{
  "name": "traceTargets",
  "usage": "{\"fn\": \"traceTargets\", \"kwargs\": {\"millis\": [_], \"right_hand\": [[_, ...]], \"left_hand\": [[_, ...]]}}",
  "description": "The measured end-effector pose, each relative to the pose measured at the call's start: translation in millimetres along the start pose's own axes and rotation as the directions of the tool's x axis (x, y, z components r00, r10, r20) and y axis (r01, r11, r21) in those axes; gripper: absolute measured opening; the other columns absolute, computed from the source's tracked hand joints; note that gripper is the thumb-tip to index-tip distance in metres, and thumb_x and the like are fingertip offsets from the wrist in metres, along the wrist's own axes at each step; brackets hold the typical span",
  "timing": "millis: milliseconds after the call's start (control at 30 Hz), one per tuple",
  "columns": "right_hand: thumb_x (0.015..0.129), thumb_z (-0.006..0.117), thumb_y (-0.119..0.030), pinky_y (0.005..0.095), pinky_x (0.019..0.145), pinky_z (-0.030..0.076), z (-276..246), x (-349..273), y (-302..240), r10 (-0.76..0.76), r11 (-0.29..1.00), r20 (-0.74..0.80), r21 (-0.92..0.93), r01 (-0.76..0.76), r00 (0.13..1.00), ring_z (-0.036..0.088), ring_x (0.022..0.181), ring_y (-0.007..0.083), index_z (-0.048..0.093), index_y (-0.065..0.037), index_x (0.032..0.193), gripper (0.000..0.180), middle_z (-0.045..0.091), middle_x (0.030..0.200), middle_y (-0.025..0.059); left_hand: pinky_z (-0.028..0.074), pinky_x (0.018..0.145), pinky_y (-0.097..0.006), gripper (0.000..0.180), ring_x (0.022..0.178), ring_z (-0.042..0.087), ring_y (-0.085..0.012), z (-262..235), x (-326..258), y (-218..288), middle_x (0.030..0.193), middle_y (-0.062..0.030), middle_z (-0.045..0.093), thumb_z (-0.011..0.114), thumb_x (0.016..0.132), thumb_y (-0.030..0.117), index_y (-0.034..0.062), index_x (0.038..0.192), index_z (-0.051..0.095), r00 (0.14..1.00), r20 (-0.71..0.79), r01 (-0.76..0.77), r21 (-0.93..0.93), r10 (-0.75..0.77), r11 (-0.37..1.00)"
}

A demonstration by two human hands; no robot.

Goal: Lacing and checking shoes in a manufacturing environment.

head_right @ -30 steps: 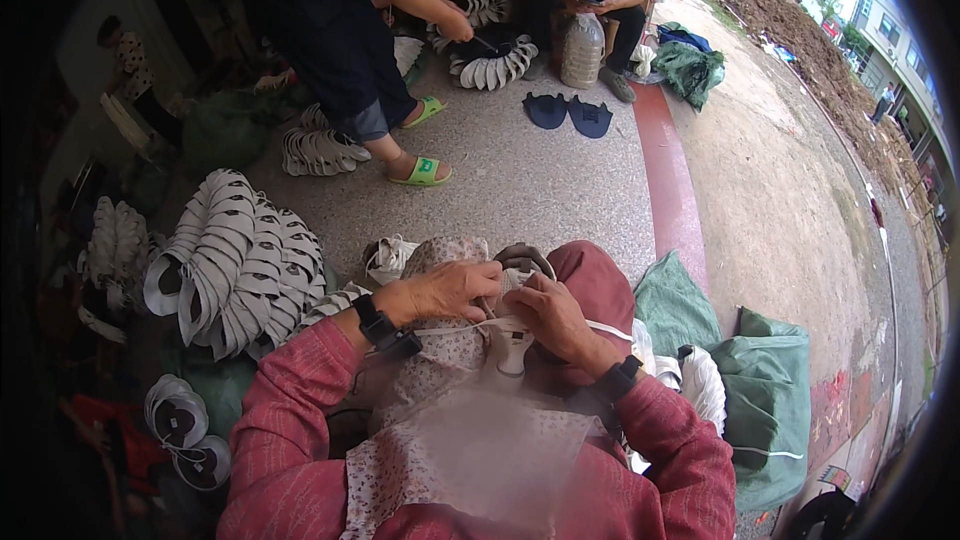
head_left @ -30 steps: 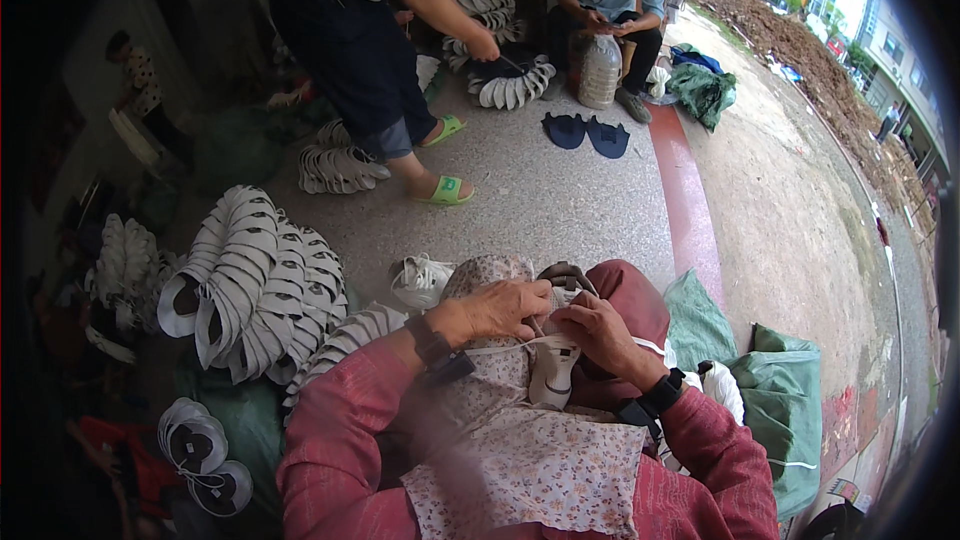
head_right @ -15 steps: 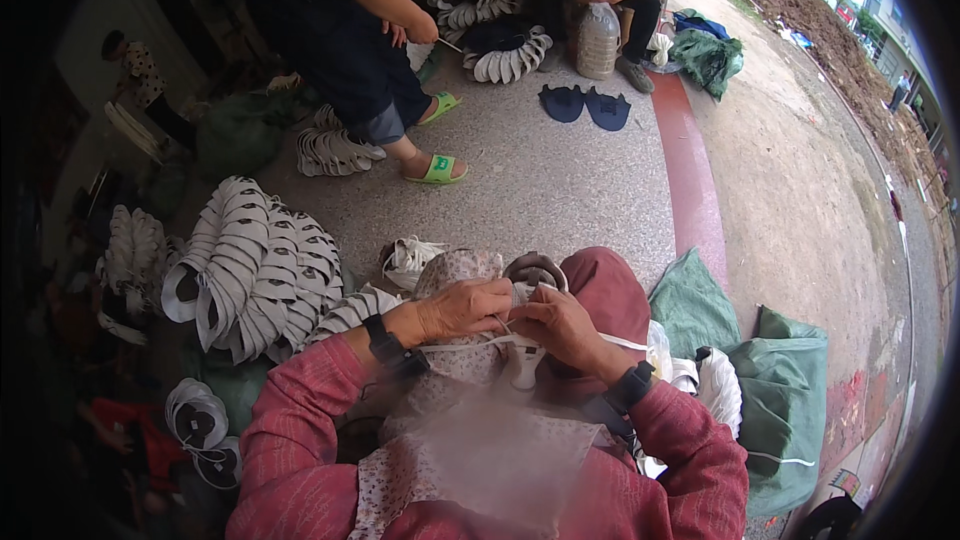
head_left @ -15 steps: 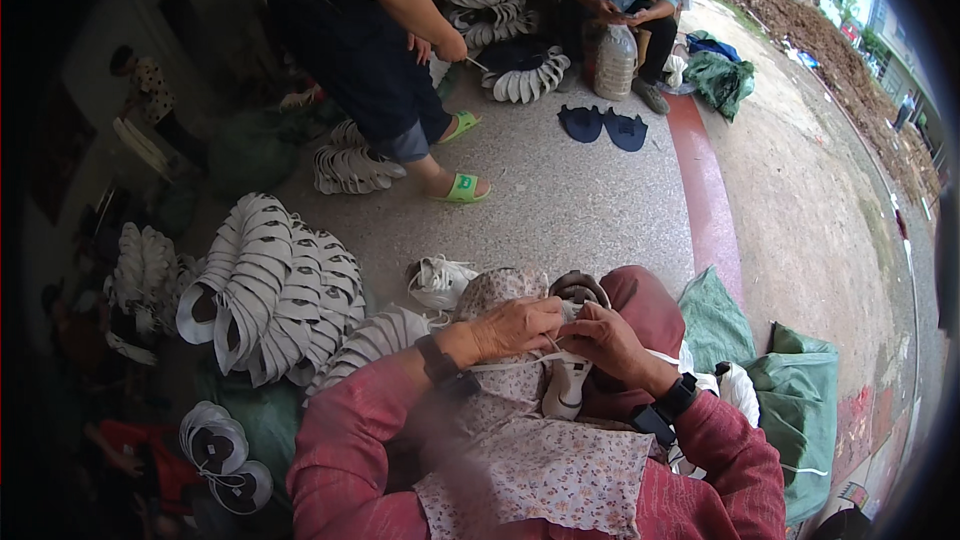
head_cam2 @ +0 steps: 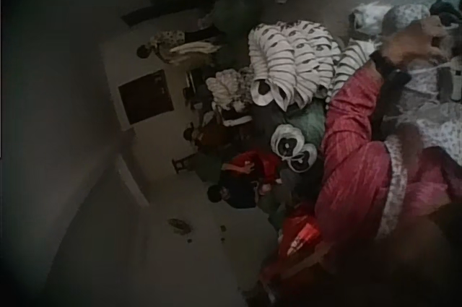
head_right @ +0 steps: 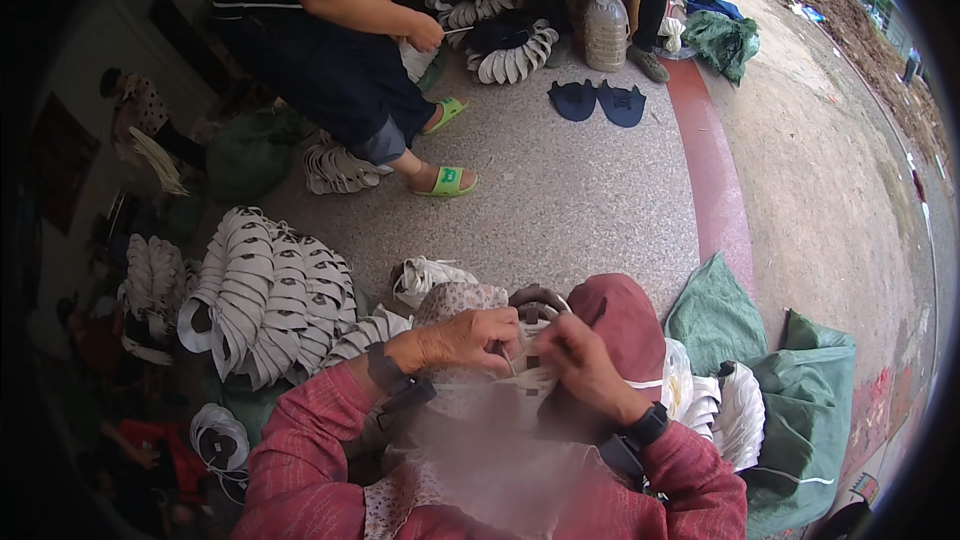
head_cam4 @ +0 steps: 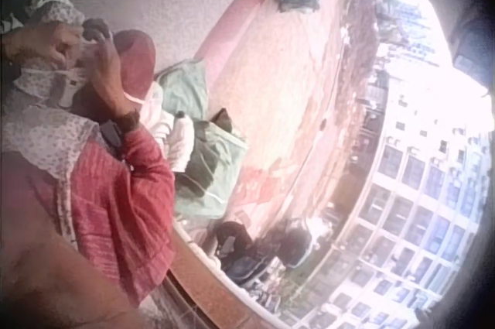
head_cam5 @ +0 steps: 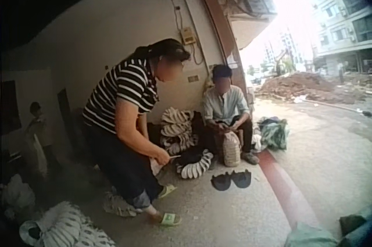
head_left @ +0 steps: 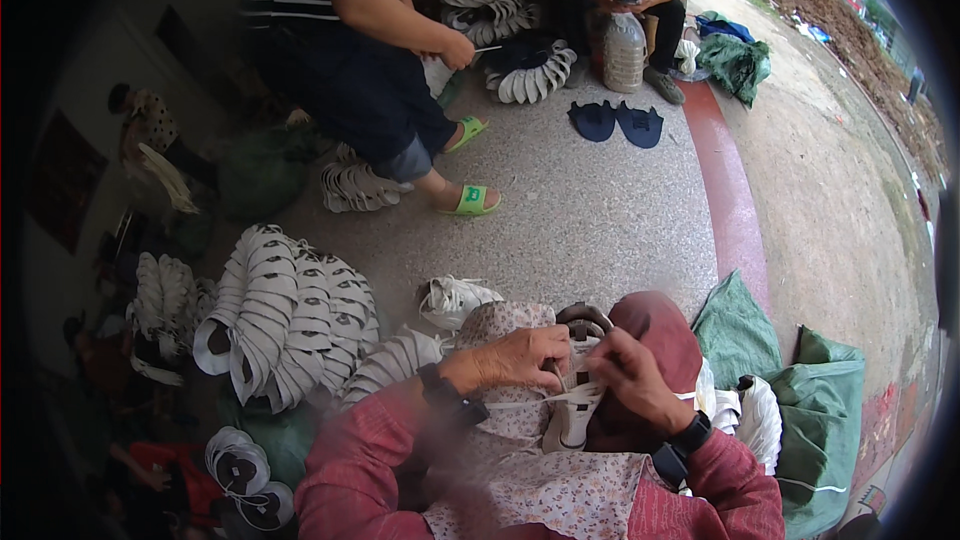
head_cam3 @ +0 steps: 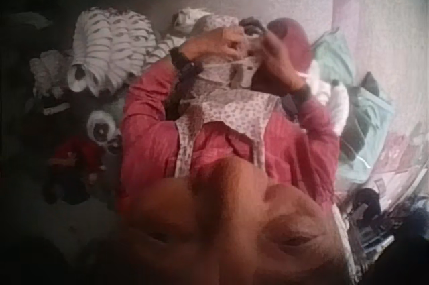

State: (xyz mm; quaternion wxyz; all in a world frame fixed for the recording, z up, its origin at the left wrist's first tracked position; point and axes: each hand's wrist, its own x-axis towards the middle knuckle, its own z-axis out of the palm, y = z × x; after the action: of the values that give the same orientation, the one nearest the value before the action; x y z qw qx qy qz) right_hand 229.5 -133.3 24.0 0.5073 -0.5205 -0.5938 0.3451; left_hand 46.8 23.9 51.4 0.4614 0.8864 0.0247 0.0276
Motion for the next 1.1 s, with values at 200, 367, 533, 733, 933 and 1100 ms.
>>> {"fn": "traceTargets", "kwargs": {"millis": [200, 367, 533, 733, 933, 1100], "right_hand": [[0.103, 0.051, -0.023, 0.0221, 0.06, 0.047, -31, -4, -21, 0.578, 0.716, -0.099, 0.538, -0.445, 0.81, 0.056, 0.065, 0.0079, 0.054, -0.008, 0.102, 0.016, 0.061, 0.083, 0.0014], [0.105, 0.047, -0.03, 0.0234, 0.051, 0.046, -14, 10, -32, 0.639, 0.526, 0.033, 0.711, -0.467, 0.769, 0.055, 0.056, 0.0109, 0.051, -0.008, 0.099, 0.024, 0.061, 0.076, 0.0029], [0.105, 0.046, -0.03, 0.0228, 0.04, 0.039, -17, 33, -10, 0.708, 0.355, 0.147, 0.772, -0.528, 0.691, 0.047, 0.046, 0.0101, 0.048, -0.009, 0.094, 0.024, 0.057, 0.072, 0.0018], [0.103, 0.047, -0.027, 0.0236, 0.038, 0.032, -17, 38, 16, 0.666, 0.188, 0.273, 0.839, -0.511, 0.694, 0.039, 0.044, 0.0094, 0.05, -0.01, 0.082, 0.027, 0.05, 0.064, 0.0002], [0.099, 0.046, -0.011, 0.0205, 0.042, 0.029, -91, 31, 48, 0.578, 0.286, 0.019, 0.932, -0.224, 0.815, 0.036, 0.047, 0.0052, 0.052, -0.01, 0.078, 0.022, 0.043, 0.058, -0.0059], [0.103, 0.046, -0.013, 0.0235, 0.043, 0.027, -181, 7, 64, 0.667, 0.088, -0.144, 0.99, 0.114, 0.731, 0.03, 0.048, 0.0071, 0.049, -0.007, 0.093, 0.011, 0.047, 0.07, -0.0003]], "left_hand": [[0.048, 0.066, -0.032, 0.02, 0.077, 0.058, -0.0194, -2, 6, 3, 0.088, -0.0064, 0.05, 0.074, 0.073, 0.012, 0.0035, 0.082, 0.059, 0.998, 0.025, 0.054, -0.038, -0.053, 0.998], [0.046, 0.067, -0.033, 0.022, 0.08, 0.058, -0.0196, -6, 16, 0, 0.084, -0.0053, 0.052, 0.076, 0.069, 0.016, 0.004, 0.077, 0.059, 0.99, 0.095, 0.107, -0.011, -0.105, 0.994], [0.046, 0.068, -0.033, 0.022, 0.081, 0.06, -0.0191, -15, 31, -8, 0.082, -0.0045, 0.057, 0.079, 0.064, 0.018, 0.005, 0.073, 0.063, 0.959, 0.203, 0.219, -0.074, -0.2, 0.973], [0.047, 0.069, -0.032, 0.024, 0.081, 0.06, -0.019, -13, 32, -16, 0.082, -0.0044, 0.06, 0.083, 0.061, 0.019, 0.0059, 0.073, 0.066, 0.949, 0.21, 0.26, -0.095, -0.236, 0.961], [0.045, 0.065, -0.031, 0.026, 0.075, 0.056, -0.0175, 0, 19, -23, 0.08, -0.0038, 0.056, 0.083, 0.064, 0.017, 0.0053, 0.073, 0.062, 0.997, 0.032, 0.074, -0.061, -0.073, 0.995], [0.043, 0.067, -0.028, 0.024, 0.076, 0.053, -0.0156, -4, 16, -13, 0.083, -0.001, 0.054, 0.083, 0.067, 0.017, 0.0059, 0.077, 0.064, 0.993, 0.051, 0.112, -0.11, -0.107, 0.988]]}}
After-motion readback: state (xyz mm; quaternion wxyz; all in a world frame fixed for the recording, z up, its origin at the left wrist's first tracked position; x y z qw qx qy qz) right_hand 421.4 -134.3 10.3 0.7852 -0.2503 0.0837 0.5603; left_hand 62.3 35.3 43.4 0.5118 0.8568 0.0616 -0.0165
